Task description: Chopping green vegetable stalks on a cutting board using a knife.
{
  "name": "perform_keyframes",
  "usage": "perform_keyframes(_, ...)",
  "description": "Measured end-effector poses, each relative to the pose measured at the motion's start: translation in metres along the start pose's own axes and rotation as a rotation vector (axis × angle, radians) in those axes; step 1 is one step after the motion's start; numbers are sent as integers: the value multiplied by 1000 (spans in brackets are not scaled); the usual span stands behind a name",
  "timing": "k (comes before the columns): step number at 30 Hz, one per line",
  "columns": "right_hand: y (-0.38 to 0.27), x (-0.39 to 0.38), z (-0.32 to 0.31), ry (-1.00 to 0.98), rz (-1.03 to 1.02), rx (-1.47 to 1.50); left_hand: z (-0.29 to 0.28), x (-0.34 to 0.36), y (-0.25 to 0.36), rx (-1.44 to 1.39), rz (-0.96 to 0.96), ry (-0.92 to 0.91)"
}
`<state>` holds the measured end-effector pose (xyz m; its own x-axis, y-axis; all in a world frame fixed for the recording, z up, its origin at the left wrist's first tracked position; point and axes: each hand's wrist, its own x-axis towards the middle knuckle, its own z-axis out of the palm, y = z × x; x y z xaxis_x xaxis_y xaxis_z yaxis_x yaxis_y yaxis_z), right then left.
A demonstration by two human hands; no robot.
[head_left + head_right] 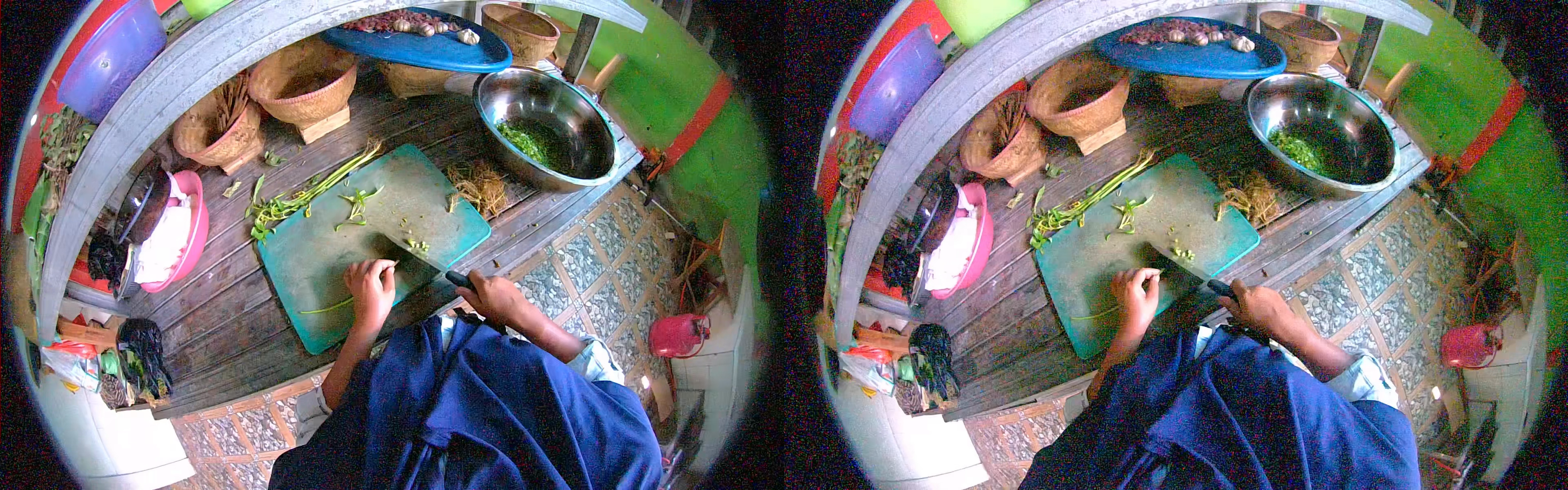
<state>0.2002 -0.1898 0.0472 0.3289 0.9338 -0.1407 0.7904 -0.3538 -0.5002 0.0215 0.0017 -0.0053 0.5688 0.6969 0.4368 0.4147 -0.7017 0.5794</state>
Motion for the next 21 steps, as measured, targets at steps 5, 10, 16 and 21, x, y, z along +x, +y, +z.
perform_keyframes(5, -20, -11, -11, -64, -74, 17, 5, 3, 2, 101, 26, 20)
perform_keyframes(10, -24, -12, -16, -134, -9, 8, 4, 3, 7, 129, 19, 14)
perform_keyframes(16, -27, 15, 6, -164, 13, 38, 5, 4, 6, 105, 43, 20)
perform_keyframes(21, -23, 20, 13, -154, -21, 65, 4, 4, 9, 96, 54, 50)
